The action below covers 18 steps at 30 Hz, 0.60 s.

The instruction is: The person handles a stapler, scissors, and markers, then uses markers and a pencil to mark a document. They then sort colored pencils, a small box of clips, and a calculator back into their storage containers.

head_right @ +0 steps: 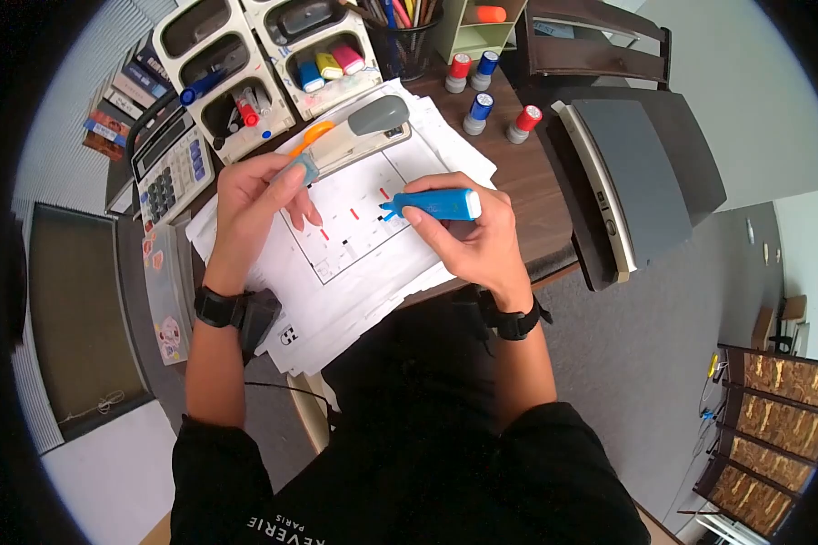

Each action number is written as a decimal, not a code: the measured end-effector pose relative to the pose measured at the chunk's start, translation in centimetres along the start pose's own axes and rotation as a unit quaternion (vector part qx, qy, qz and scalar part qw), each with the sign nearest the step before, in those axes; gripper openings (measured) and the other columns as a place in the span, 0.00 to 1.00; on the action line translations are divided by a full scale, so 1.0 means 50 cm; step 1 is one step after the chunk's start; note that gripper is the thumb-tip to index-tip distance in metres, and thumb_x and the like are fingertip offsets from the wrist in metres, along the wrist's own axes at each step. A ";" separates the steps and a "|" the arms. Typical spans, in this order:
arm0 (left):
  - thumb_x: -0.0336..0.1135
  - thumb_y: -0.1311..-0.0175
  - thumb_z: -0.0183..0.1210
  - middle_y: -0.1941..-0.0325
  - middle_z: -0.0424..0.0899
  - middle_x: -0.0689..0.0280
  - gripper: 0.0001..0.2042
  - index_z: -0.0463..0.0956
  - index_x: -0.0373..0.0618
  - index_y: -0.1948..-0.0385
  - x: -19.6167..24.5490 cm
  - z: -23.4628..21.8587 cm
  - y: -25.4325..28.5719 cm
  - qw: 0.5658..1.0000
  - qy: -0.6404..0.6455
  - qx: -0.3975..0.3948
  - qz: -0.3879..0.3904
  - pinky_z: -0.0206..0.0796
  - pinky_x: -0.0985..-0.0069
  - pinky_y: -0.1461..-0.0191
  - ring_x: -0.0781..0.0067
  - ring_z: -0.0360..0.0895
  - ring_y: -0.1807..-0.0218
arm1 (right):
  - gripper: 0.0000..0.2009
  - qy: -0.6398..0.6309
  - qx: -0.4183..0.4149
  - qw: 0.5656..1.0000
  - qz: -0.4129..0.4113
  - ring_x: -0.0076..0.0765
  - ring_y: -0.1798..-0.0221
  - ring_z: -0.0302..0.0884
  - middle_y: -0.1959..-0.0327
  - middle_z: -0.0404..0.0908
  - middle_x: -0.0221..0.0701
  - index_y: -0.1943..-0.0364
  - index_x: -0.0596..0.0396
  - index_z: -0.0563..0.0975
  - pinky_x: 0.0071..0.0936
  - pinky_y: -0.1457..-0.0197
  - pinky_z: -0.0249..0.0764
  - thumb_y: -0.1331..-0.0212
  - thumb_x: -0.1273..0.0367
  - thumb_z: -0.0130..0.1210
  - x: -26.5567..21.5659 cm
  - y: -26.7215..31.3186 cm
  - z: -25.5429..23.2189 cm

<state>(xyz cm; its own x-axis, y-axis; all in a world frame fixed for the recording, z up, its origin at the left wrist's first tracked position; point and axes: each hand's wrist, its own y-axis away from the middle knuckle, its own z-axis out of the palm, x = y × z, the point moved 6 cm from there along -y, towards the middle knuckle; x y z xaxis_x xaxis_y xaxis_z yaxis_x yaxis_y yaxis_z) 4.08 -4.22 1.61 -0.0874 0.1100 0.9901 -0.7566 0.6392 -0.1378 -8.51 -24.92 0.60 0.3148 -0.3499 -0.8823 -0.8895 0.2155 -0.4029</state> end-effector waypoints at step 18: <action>0.40 0.33 0.63 0.76 0.84 0.65 0.13 0.84 0.36 0.62 -0.009 0.001 -0.002 0.998 -0.048 -0.019 0.040 0.65 0.85 0.77 0.80 0.82 0.75 | 0.10 -0.065 -0.024 0.998 0.013 0.17 0.73 0.74 0.65 0.85 0.29 0.58 0.61 0.83 0.16 0.70 0.70 0.40 0.71 0.67 0.024 -0.004 0.017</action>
<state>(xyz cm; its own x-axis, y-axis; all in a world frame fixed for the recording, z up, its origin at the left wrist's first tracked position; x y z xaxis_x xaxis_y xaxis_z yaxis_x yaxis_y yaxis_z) 4.16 -4.39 1.17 -0.2098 0.0895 0.9736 -0.7201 0.6595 -0.2158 -7.70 -24.62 -0.58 0.3280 -0.2233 -0.9179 -0.9122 0.1778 -0.3692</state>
